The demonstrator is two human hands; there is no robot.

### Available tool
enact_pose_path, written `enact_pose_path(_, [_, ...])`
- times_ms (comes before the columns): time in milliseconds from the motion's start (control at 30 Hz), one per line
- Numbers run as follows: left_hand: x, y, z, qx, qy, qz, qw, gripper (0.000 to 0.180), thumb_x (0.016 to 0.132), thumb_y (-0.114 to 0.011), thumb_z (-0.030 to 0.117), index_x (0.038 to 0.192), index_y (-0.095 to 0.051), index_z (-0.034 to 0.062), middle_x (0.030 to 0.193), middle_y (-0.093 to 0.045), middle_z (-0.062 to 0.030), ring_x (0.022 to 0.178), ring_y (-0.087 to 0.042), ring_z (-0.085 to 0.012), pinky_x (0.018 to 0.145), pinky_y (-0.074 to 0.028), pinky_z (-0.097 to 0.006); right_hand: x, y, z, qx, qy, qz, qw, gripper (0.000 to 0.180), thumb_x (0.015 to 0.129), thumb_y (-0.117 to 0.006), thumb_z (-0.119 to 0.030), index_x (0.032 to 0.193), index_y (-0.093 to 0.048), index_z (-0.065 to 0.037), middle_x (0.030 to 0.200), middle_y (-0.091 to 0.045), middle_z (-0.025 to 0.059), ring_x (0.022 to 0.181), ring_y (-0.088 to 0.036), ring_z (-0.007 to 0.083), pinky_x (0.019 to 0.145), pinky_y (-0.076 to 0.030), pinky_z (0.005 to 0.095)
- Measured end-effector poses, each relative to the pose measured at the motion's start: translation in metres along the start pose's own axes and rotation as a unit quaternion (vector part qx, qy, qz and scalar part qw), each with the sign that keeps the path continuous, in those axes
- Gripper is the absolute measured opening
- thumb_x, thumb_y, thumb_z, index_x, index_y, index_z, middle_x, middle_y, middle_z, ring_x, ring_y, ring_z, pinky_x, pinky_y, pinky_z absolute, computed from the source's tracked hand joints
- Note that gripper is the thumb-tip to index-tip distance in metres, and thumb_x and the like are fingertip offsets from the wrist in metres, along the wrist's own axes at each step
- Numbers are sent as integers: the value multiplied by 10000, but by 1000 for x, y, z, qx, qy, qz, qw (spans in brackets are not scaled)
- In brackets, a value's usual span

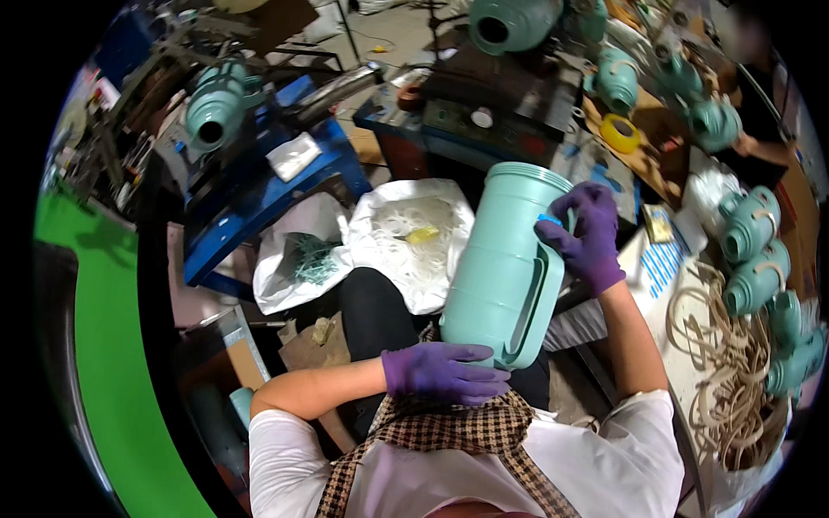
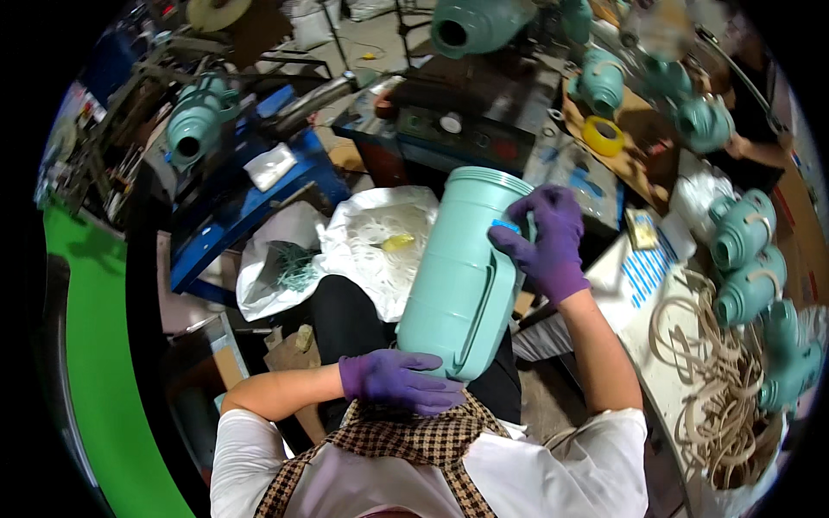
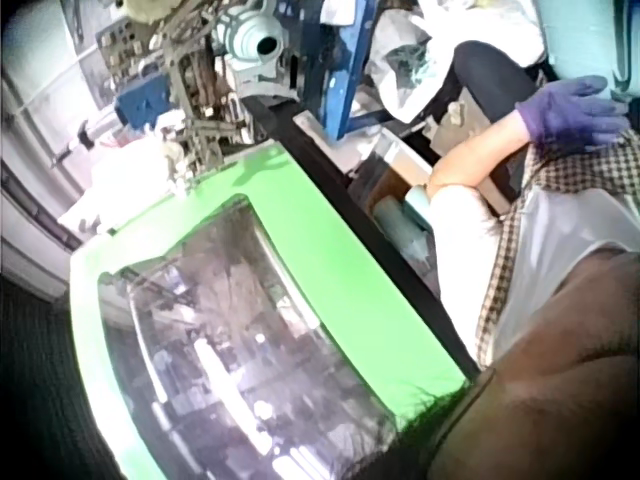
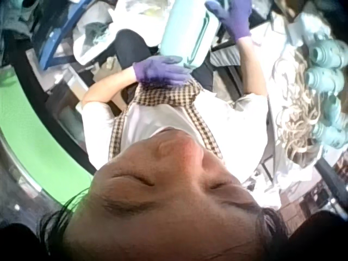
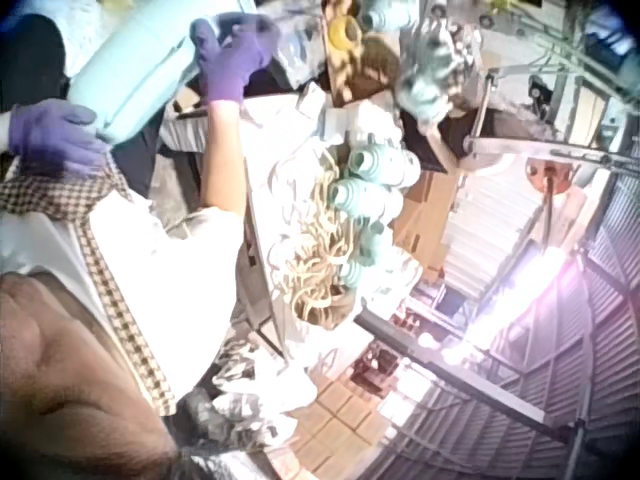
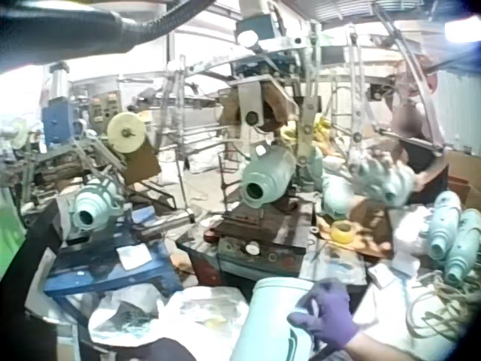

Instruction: The person assembles light-blue plastic containers by inserting a green ring into the neck, attaching a beige handle, and placing a white cap on top. They repeat this sequence for multiple units, retrieving parts from nearby bags and placing finished containers aside.

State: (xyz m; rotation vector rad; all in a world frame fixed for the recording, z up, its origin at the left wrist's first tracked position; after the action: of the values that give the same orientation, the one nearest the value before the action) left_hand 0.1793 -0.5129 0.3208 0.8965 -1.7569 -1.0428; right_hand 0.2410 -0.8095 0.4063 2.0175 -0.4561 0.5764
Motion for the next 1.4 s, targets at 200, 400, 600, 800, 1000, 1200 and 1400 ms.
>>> enact_pose_path(200, [-35,54,0,-152,275,58,947,795,798,-762,246,1492,-384,333,1616,-294,-96,1478,-278,-411,1160,-291,-617,-20,-37,104,314,-203,-66,925,542,855,-696,-252,1298,-595,43,1132,-692,129,1024,-645,219,955,-500,353])
enact_pose_path(400, [-98,37,63,-409,635,460,467,895,805,-820,131,1539,-311,67,1590,-225,-197,1479,-251,-277,1180,-294,-464,13,-71,-9,273,-145,-65,949,402,929,-692,-227,1224,-630,40,1008,-688,105,920,-629,162,868,-510,307])
enact_pose_path(600, [-186,116,159,145,807,260,510,688,862,-657,17,1482,-385,137,1437,-445,-117,1261,-514,-260,990,-487,-379,177,-145,-263,184,260,-176,931,664,918,-662,-430,1496,-435,-194,1118,-708,177,956,-699,371,856,-545,436])
enact_pose_path(800, [-209,171,140,65,622,741,245,665,901,-687,172,1469,-344,210,1456,-435,-96,1222,-546,-286,874,-540,-446,262,-299,-362,-49,298,-112,947,528,866,-692,-362,1355,-547,-228,1020,-672,152,952,-674,348,788,-536,480])
enact_pose_path(1000, [-261,210,71,84,615,711,332,657,888,-721,164,1449,-381,151,1416,-434,-112,1181,-560,-305,836,-577,-439,127,-170,-253,121,552,151,811,235,693,-705,-228,847,-563,-121,842,-536,90,864,-599,316,729,-509,473])
enact_pose_path(1200, [-248,212,-115,167,645,494,558,642,767,-806,137,1346,-528,140,1414,-474,-156,1251,-521,-349,956,-510,-400,-29,-11,-66,304,229,76,922,471,498,-870,-468,678,-583,-142,727,-622,93,642,-621,303,603,-500,380])
enact_pose_path(1400, [-289,212,-286,397,626,184,645,497,647,-780,146,1135,-697,202,1482,-464,-209,1373,-378,-460,1162,-312,-539,-47,-18,-55,434,85,-45,896,439,450,-898,-386,585,-582,-112,619,-594,76,581,-607,250,569,-463,325])
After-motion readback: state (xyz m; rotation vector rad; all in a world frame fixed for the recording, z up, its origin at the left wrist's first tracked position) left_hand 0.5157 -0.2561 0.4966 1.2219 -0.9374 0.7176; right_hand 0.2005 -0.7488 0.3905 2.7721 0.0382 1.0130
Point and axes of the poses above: each hand's wrist, its own x-axis towards the middle knuckle, its own y-axis out of the back of the hand, z = x × y, the point moved 2 cm from there along x, towards the middle knuckle
